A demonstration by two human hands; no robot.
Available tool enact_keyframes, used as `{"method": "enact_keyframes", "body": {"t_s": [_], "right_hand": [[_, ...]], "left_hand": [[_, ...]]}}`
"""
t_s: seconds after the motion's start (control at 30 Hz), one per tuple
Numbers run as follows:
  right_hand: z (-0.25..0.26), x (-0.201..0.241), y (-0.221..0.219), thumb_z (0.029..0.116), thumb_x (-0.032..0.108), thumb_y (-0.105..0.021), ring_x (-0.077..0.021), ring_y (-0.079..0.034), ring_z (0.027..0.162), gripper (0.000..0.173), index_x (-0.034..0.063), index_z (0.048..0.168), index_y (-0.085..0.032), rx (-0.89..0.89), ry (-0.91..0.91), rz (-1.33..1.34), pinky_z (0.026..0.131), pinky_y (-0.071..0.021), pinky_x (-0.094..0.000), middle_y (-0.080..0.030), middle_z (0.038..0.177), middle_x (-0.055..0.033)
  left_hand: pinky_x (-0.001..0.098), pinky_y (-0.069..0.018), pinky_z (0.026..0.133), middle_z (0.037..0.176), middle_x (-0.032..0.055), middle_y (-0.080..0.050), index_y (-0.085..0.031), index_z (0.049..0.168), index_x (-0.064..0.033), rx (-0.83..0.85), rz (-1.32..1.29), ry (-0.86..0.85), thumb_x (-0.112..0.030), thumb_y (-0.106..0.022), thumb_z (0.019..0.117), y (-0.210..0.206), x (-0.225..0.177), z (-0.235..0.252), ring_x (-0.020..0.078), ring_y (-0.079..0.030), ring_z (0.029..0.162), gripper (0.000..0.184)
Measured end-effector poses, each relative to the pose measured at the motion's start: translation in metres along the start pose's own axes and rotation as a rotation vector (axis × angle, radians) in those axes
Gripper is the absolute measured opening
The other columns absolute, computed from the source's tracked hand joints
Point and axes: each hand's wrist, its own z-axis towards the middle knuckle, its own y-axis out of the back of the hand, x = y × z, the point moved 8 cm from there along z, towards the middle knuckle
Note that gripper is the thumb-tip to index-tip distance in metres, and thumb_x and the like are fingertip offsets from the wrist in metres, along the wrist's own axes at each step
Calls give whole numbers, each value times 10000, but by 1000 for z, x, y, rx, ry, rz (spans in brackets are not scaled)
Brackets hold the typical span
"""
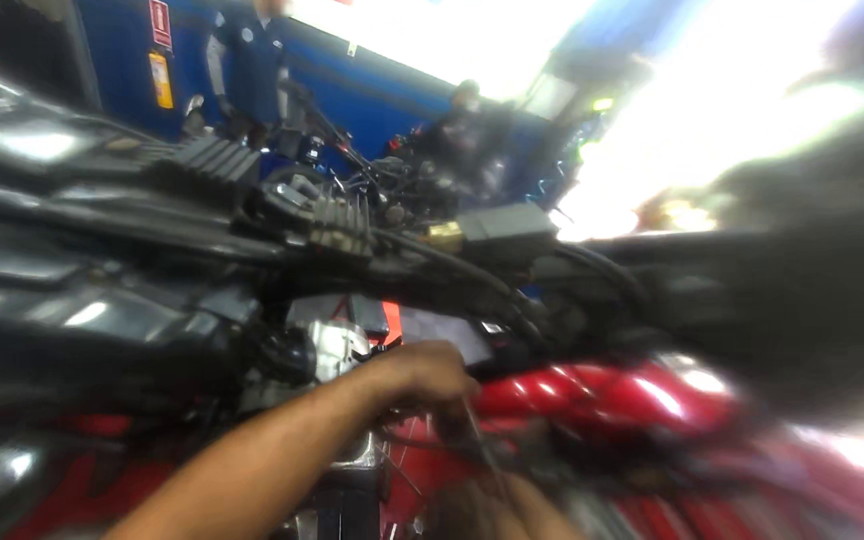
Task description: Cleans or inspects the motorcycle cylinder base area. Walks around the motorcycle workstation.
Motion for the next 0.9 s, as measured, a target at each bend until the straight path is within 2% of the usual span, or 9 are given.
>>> {"method": "enact_keyframes", "body": {"t_s": [0.2,0.3,0.37,0.5,0.57,0.63,0.7,0.8,0.9], "right_hand": [[18,-21,2,1018,199,-505,-378,-731,748,311,24,1211,-675,-350,305,-207,629,-564,-603,-743,892,-163],[56,-42,15,990,116,-547,-411,-732,952,287,-2,1198,-706,-459,445,-410,797,-584,-610,-741,1060,-208],[83,-48,26,967,65,-586,-451,-692,1024,227,-27,1134,-709,-472,533,-506,878,-556,-613,-708,1066,-254],[115,-44,32,931,51,-580,-415,-679,1104,310,58,1199,-736,-471,712,-536,944,-523,-614,-725,1130,-193],[121,-44,28,962,81,-626,-405,-693,1086,282,83,1225,-726,-340,598,-586,944,-533,-609,-737,1116,-181],[111,-44,20,1011,190,-583,-413,-720,969,244,92,1191,-714,-177,388,-653,838,-556,-624,-743,1005,-189],[82,-38,14,1032,238,-517,-444,-727,816,274,64,1147,-694,-174,321,-636,681,-558,-641,-729,879,-206],[24,-12,6,1030,276,-487,-479,-713,791,404,27,1310,-637,-94,222,-498,677,-540,-668,-726,871,-235],[-16,21,1,1010,267,-494,-396,-707,752,442,6,1348,-609,-43,152,-291,671,-543,-620,-723,846,-187]], "left_hand": [[384,-555,656,842,54,-734,-715,1029,-39,26,-67,24,-437,-485,1074,6,-3,-1,137,-656,655,462],[363,-527,620,807,39,-722,-714,999,-46,13,-67,31,-373,-499,1067,3,-4,-2,125,-624,620,398],[362,-504,586,762,28,-703,-718,943,-56,-2,-46,42,-360,-532,1049,0,-2,-1,119,-596,587,372],[390,-509,597,735,35,-691,-726,908,-61,-30,3,90,-373,-576,1031,1,-2,-2,131,-598,593,368],[389,-516,596,741,38,-697,-720,913,-60,-61,-24,113,-363,-586,1019,2,-1,-2,135,-607,594,347],[380,-514,573,734,31,-702,-718,913,-68,-89,-35,119,-347,-597,1001,3,2,-1,133,-609,577,317],[367,-511,562,736,35,-702,-710,926,-62,-80,-50,97,-329,-604,1001,3,3,0,131,-605,568,297],[349,-507,558,727,39,-688,-710,918,-41,-40,-45,25,-306,-598,1023,4,0,0,122,-589,560,306],[351,-504,556,714,37,-674,-715,914,-49,-4,-3,-11,-299,-581,1032,2,-3,0,118,-576,551,307]]}}
